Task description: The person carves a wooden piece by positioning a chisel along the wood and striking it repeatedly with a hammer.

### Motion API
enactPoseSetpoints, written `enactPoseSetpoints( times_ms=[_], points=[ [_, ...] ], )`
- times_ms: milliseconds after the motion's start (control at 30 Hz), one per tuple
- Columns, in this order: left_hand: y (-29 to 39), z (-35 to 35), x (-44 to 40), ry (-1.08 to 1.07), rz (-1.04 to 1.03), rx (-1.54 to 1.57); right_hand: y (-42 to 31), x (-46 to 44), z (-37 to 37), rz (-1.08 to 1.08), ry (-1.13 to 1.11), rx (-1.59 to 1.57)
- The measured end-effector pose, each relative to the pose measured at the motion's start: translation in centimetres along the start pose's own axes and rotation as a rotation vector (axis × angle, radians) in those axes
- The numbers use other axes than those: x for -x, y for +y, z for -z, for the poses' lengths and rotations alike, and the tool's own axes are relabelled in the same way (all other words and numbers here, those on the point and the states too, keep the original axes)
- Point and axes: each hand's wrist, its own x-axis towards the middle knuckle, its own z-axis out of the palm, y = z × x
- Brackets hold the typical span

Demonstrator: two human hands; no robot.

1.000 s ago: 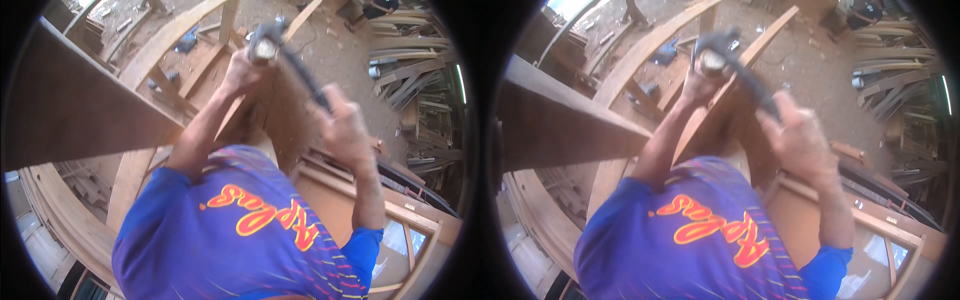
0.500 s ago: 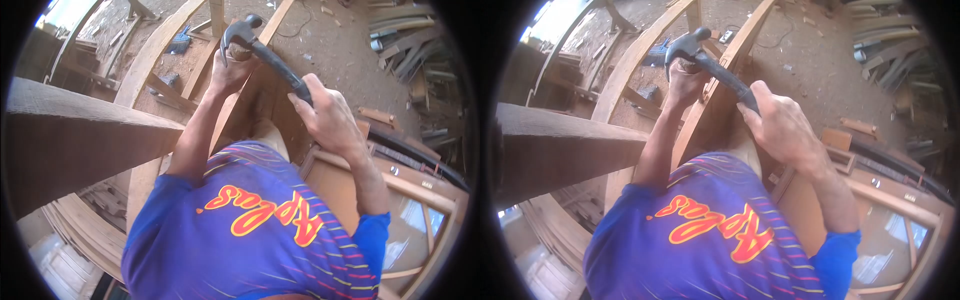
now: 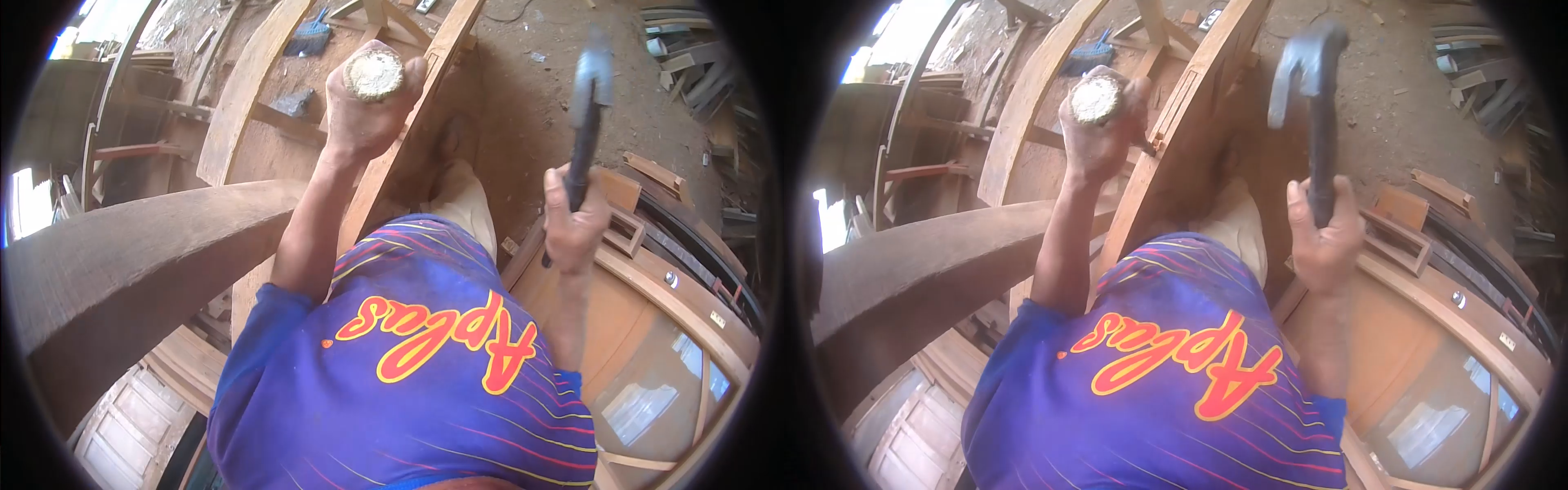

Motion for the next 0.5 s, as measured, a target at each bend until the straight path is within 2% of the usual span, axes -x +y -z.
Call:
enactPoseSetpoints(
  times_ms=[67, 133, 200, 233, 267, 333, 400, 433, 467, 500],
  points=[
    [-0.1, -0.6, -0.5, 0.033, -0.013, -0.035, 3.7, 0.2, -1.6, -0.086, -0.027, 0.014],
    [0.2, -0.3, -0.2, 0.085, -0.198, -0.12, 4.6, 0.9, -2.3, -0.189, -0.109, 0.064],
    [1.0, 0.1, 0.1, 0.012, 0.066, -0.183, 3.9, -0.2, -4.3, -0.399, -0.167, -0.142],
    [1.5, 0.0, -0.4, 0.015, -0.015, -0.099, 4.5, -0.7, -5.1, -0.358, -0.204, -0.155],
    [2.2, 0.7, -0.1, -0.046, 0.11, 0.021, 4.9, -1.3, -6.2, -0.332, -0.24, -0.147],
    [-0.2, 0.4, 0.8, -0.045, -0.07, 0.278, 5.2, -1.5, -7.6, -0.217, -0.28, -0.109],
    [0.3, 0.8, 1.1, -0.004, -0.202, -0.034, 5.0, -1.3, -8.1, -0.135, -0.299, 0.034],
    [0.4, 0.7, 0.5, 0.001, -0.196, -0.055, 5.5, -0.9, -7.9, -0.094, -0.28, 0.071],
    [0.5, 0.7, 0.0, 0.029, -0.321, -0.227, 5.7, -0.4, -7.2, -0.078, -0.285, 0.117],
    [1.0, 0.7, -0.4, 0.03, -0.207, -0.12, 6.3, 0.1, -6.9, -0.002, -0.237, 0.161]
  ],
)
